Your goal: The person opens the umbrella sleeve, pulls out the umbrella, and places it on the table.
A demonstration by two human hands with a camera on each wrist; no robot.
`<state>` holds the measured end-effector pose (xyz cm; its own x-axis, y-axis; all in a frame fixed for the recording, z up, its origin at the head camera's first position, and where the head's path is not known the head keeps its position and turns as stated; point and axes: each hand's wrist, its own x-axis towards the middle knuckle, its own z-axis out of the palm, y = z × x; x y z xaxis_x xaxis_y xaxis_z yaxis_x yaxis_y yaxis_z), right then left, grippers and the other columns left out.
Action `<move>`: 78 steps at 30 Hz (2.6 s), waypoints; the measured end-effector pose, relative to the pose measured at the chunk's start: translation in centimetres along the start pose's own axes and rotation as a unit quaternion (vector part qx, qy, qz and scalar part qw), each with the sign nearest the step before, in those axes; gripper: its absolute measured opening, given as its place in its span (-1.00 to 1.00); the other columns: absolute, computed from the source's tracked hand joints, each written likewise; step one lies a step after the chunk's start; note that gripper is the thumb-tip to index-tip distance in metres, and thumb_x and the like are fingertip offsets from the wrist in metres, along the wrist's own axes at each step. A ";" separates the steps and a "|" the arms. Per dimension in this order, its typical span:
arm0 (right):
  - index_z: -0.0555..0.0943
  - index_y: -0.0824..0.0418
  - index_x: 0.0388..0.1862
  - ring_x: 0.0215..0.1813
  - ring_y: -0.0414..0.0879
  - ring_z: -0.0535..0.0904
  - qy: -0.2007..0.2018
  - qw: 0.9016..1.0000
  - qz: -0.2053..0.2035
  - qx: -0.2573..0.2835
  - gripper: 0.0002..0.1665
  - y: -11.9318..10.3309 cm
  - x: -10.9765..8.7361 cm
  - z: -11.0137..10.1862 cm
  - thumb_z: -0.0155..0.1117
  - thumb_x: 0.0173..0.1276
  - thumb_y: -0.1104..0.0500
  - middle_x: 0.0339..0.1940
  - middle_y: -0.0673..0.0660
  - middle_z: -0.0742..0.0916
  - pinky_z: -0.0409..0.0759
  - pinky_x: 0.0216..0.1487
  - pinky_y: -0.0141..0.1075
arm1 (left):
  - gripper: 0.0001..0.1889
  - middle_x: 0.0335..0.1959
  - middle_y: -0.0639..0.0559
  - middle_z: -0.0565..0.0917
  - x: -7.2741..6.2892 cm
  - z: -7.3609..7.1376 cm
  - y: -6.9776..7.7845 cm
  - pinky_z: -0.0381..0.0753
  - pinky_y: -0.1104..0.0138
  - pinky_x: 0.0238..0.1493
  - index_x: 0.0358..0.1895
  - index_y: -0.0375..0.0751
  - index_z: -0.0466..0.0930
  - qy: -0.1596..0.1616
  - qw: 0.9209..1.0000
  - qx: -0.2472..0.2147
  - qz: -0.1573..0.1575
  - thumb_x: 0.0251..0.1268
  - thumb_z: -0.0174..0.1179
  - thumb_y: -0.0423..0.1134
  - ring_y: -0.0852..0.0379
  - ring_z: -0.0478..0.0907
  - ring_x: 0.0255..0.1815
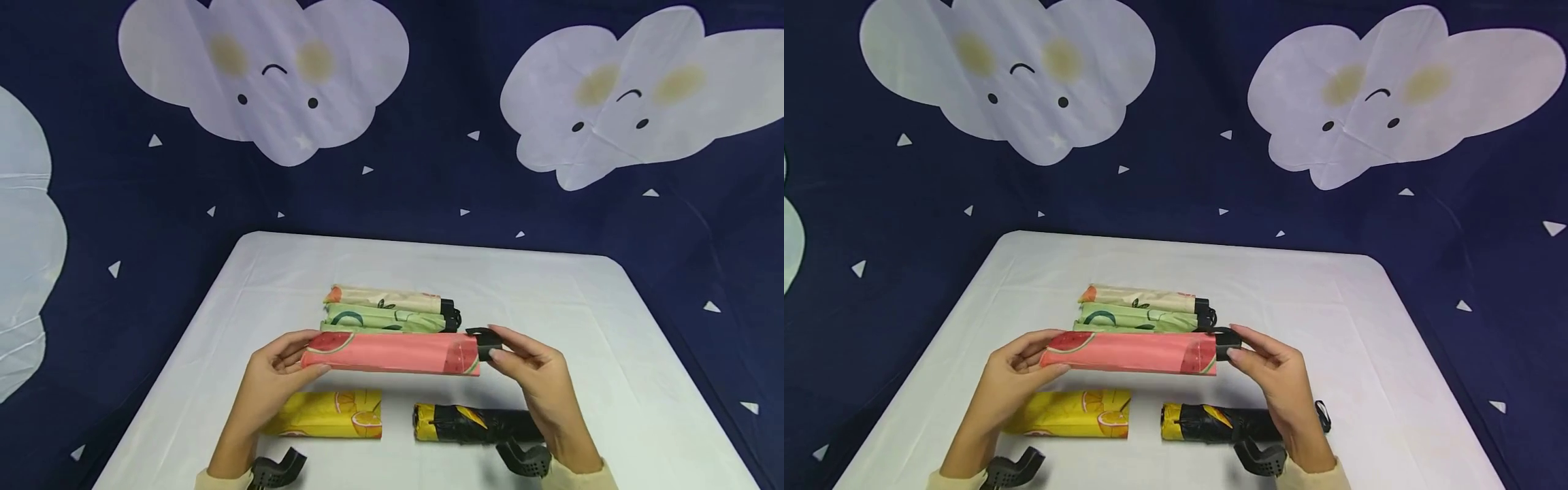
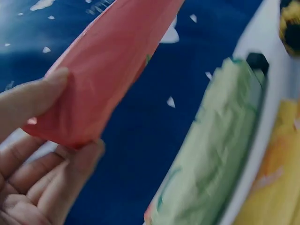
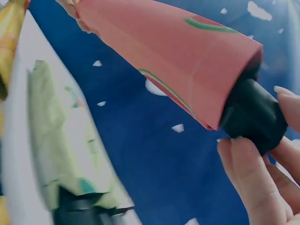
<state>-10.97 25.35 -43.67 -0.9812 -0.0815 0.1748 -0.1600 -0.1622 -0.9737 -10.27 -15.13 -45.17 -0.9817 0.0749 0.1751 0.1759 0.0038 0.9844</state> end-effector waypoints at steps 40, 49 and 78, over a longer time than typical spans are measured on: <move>0.53 0.62 0.21 0.03 0.06 0.75 -0.114 0.993 0.003 -0.032 -0.55 -0.1 -3.1 0.5 0.29 0.35 0.54 0.12 0.28 0.74 0.75 -0.11 -0.12 | -0.44 0.26 -0.28 0.57 -1.6 -0.6 1.0 0.75 0.12 -0.06 0.26 -0.39 0.57 -0.155 0.986 -0.051 0.039 0.13 0.44 -0.58 -0.09 0.67 0.06; 0.52 0.64 0.19 0.08 0.01 0.74 -0.104 0.994 -0.007 -0.021 -0.60 -0.4 -3.1 0.5 0.24 0.39 0.55 0.15 0.24 0.73 0.72 -0.01 -0.12 | -0.43 0.27 -0.23 0.58 -1.7 -0.8 1.3 0.75 0.13 -0.08 0.25 -0.40 0.57 -0.143 0.988 -0.042 0.050 0.10 0.46 -0.58 -0.04 0.67 0.05; 0.52 0.63 0.20 0.13 0.07 0.71 -0.052 0.998 -0.004 0.026 -0.65 -0.5 -3.4 -0.6 0.10 0.47 0.56 0.14 0.28 0.73 0.66 0.04 -0.04 | -0.42 0.23 -0.24 0.60 -1.8 -2.3 1.5 0.75 0.22 -0.14 0.27 -0.46 0.53 -0.109 0.991 -0.022 0.074 0.12 0.39 -0.65 0.02 0.64 0.02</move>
<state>-7.58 26.27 -43.86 -0.9634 -0.1805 0.1984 -0.1585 -0.2138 -0.9639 -8.40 -17.55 -43.97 -0.9052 0.2859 0.3144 0.3088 -0.0658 0.9489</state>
